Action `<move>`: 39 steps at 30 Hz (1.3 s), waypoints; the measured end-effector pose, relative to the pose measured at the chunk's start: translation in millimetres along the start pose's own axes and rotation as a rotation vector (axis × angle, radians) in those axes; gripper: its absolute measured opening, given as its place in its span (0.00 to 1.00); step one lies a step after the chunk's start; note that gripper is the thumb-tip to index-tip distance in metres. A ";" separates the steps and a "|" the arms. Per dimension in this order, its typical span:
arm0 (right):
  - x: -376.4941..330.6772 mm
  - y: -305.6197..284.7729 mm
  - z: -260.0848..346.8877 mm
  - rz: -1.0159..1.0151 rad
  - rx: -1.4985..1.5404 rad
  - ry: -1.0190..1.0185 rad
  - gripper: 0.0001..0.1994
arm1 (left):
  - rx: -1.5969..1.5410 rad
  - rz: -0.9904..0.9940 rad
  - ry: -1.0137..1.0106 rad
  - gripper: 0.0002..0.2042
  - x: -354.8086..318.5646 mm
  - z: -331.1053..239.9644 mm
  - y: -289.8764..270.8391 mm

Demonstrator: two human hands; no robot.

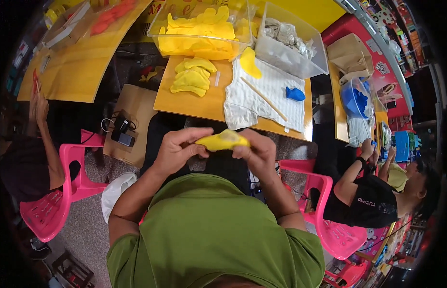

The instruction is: Assembling small yellow fabric toys and stuffing them with filling material using a rod.

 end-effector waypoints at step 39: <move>-15.2 20.6 -10.8 0.214 -0.204 -0.131 0.08 | 0.130 -0.067 -0.131 0.12 -1.4 18.7 28.4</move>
Point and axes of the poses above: each hand's wrist, its own x-axis towards the middle knuckle, its own y-axis out of the palm, z = x × y, the point moved 2 cm from there along x, towards the middle knuckle, and after that the axes turned 13 degrees about -y, right-handed, at the moved point
